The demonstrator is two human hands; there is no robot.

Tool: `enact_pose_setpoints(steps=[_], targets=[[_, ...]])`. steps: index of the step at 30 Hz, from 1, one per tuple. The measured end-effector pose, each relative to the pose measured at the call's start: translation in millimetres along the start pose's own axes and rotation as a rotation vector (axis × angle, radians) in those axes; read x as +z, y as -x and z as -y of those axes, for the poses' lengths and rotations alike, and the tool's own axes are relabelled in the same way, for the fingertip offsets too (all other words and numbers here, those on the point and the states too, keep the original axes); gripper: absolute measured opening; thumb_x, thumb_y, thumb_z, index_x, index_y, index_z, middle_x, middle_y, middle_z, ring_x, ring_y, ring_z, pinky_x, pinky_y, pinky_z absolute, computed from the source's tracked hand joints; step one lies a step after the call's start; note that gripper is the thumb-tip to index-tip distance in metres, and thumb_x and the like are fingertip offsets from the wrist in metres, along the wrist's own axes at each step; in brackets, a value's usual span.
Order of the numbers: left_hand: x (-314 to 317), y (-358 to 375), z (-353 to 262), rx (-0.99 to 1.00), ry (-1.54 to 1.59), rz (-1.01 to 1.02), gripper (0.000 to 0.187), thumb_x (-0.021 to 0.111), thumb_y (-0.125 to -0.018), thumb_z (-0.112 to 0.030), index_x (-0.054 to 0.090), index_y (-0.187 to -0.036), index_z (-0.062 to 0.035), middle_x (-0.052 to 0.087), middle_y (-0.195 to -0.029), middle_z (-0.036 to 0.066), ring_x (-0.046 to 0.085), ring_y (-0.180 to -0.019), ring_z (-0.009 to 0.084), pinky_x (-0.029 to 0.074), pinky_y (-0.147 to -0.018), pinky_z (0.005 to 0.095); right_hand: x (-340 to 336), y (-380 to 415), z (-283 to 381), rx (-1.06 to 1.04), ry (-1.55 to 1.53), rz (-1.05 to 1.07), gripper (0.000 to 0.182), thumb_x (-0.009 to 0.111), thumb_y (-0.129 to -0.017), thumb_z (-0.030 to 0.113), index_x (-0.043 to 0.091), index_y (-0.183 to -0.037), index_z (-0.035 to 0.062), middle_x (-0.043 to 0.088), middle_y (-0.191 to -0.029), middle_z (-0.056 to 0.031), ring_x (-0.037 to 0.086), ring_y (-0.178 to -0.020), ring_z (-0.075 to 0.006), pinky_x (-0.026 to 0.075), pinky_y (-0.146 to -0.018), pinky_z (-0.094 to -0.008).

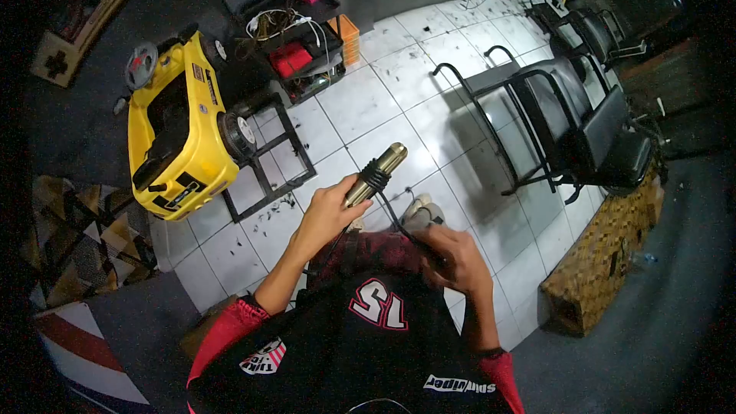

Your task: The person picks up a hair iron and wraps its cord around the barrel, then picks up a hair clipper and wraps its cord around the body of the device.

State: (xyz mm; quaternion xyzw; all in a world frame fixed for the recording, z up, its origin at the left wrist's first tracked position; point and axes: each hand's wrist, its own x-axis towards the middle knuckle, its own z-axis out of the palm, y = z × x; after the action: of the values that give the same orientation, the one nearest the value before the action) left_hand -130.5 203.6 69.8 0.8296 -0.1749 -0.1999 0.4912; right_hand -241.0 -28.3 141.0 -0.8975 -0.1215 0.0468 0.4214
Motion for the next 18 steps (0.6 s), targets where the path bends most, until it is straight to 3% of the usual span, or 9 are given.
enact_pose_setpoints(steps=[6, 8, 11, 12, 15, 18], targets=[[7.5, 12.6, -25.0, 0.097, -0.193, 0.191, 0.031, 0.066, -0.086, -0.017, 0.055, -0.112, -0.0042, 0.063, -0.088, 0.024, 0.062, -0.083, 0.0427, 0.048, -0.067, 0.0452, -16.9, -65.8, 19.8, -0.209, 0.28, -0.014, 0.022, 0.068, -0.078, 0.01, 0.064, -0.099, 0.0054, 0.061, -0.08, -0.0111, 0.062, -0.067, -0.031, 0.05, -0.059, -0.0381], [14.7, 16.6, -11.5, 0.165, -0.183, 0.205, 0.028, 0.065, -0.085, -0.015, 0.057, -0.109, -0.0044, 0.062, -0.086, 0.022, 0.061, -0.085, 0.0423, 0.048, -0.07, 0.0475, -20.5, -80.8, 14.0, -0.215, 0.25, -0.051, 0.017, 0.072, -0.077, 0.009, 0.066, -0.092, 0.0054, 0.06, -0.075, -0.0094, 0.061, -0.062, -0.0279, 0.048, -0.056, -0.0367], [-1.5, 18.2, -14.6, 0.168, -0.458, 0.335, 0.028, 0.068, -0.081, -0.014, 0.059, -0.106, -0.0048, 0.062, -0.084, 0.02, 0.062, -0.084, 0.0401, 0.048, -0.071, 0.0472, -19.2, -102.2, 5.0, -0.131, 0.184, -0.016, 0.013, 0.073, -0.078, 0.01, 0.068, -0.089, 0.0048, 0.062, -0.074, -0.0087, 0.063, -0.065, -0.0248, 0.049, -0.058, -0.0342], [-15.4, 24.3, -24.0, 0.267, -0.448, 0.283, 0.029, 0.07, -0.078, -0.013, 0.057, -0.102, -0.0039, 0.062, -0.083, 0.018, 0.063, -0.084, 0.0378, 0.049, -0.071, 0.0457, -14.5, -106.6, -0.4, -0.132, 0.176, -0.025, 0.012, 0.073, -0.078, 0.01, 0.069, -0.088, 0.0044, 0.063, -0.075, -0.0086, 0.063, -0.065, -0.0239, 0.049, -0.058, -0.0336], [-35.8, 35.3, -34.5, 0.28, -0.386, 0.255, 0.029, 0.071, -0.076, -0.012, 0.055, -0.099, -0.0029, 0.063, -0.085, 0.016, 0.063, -0.083, 0.0366, 0.049, -0.07, 0.0447, -1.7, -120.7, -10.4, -0.161, 0.114, 0.041, 0.011, 0.073, -0.079, 0.011, 0.07, -0.086, 0.0037, 0.065, -0.077, -0.0085, 0.064, -0.066, -0.0219, 0.05, -0.058, -0.0322], [-50.1, 47.9, -38.3, 0.335, -0.346, 0.194, 0.036, 0.072, -0.075, -0.012, 0.054, -0.106, -0.0053, 0.064, -0.085, 0.015, 0.064, -0.082, 0.0363, 0.05, -0.068, 0.043, 18.1, -134.6, -20.1, -0.194, -0.004, 0.155, 0.014, 0.071, -0.083, 0.016, 0.071, -0.087, 0.0032, 0.067, -0.079, -0.0088, 0.064, -0.066, -0.0217, 0.05, -0.058, -0.031]])
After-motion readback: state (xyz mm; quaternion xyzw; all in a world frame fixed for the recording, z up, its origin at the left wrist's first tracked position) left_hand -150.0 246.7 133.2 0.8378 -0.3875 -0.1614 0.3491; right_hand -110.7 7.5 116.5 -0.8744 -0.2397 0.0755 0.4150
